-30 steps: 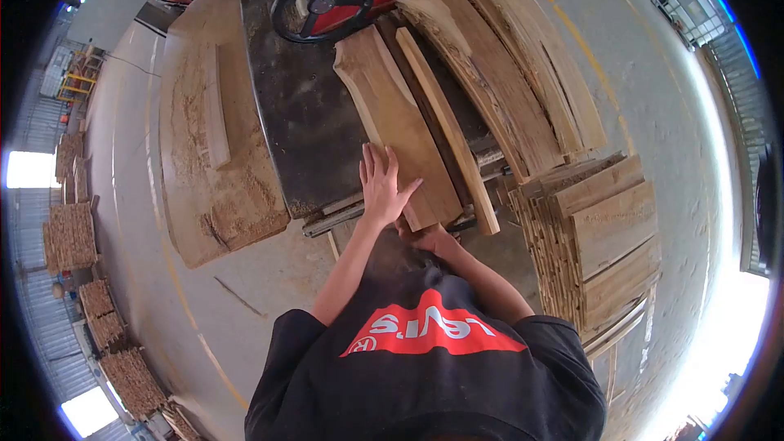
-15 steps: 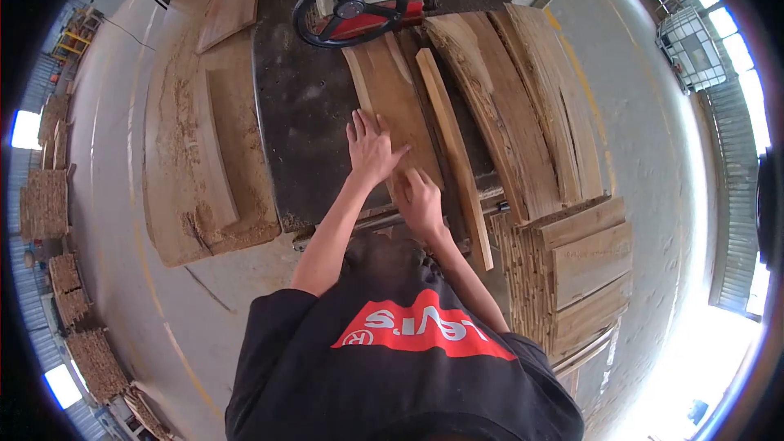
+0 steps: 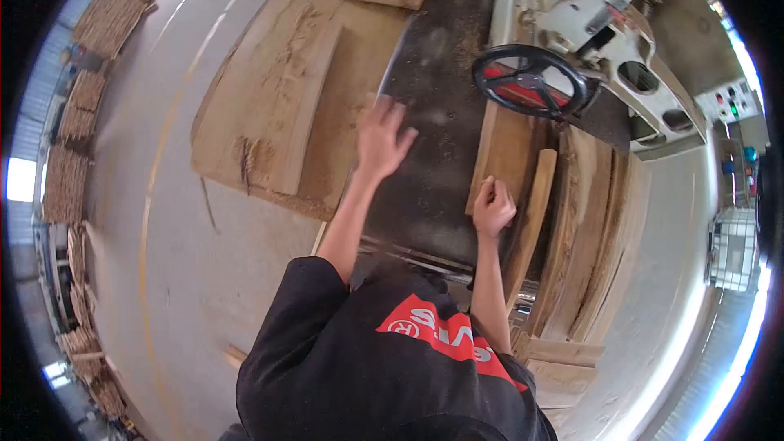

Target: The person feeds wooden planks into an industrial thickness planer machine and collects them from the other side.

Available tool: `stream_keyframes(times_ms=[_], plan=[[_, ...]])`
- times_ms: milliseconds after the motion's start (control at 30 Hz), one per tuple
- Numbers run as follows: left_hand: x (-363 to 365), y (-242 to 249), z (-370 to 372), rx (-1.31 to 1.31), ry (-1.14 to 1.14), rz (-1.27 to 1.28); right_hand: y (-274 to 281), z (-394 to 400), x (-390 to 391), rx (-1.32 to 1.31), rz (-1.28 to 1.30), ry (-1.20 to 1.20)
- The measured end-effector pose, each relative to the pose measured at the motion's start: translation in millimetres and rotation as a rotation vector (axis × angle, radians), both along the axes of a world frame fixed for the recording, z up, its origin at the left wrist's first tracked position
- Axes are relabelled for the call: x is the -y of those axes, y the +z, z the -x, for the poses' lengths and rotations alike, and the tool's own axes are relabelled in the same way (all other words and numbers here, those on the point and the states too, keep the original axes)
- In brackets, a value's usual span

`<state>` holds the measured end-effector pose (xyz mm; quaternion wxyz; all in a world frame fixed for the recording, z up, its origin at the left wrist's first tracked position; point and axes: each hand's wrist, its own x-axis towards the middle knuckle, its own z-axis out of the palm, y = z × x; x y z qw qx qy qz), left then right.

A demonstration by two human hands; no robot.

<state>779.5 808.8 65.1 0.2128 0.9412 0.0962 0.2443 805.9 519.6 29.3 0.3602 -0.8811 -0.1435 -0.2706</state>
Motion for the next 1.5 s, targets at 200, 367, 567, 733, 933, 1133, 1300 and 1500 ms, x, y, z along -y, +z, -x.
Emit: stream_keyframes(times_ms=[200, 367, 567, 733, 933, 1133, 1300, 1500], plan=[[-128, -22, 60, -0.279, 0.723, -0.093, 0, -48, -14, 0.011, 0.005, -0.052], [-157, 6, 78, -0.335, 0.638, 0.142, 15, -80, -9, -0.178, -0.087, 0.063], [-148, 7, 86, -0.496, 0.618, -0.035, 39, 5, 17, -0.43, -0.299, 0.243], [-107, 9, 95, -0.177, 0.425, 0.87, 39, 119, 11, -0.561, -0.338, 0.301], [9, 4, 99, 0.025, -0.158, 2.114, 107, 173, -15, -0.477, 0.028, 0.636], [91, -43, 122, -0.05, -0.259, 2.316, 86, 213, 33, -0.443, 0.105, 0.478], [165, 25, 163, -0.312, 0.121, 2.079, 65, 279, 89, -0.649, -0.086, 0.284], [208, 1, 208, -0.338, -0.211, 1.329, -26, 337, 143, -1.183, -0.308, 0.204]])
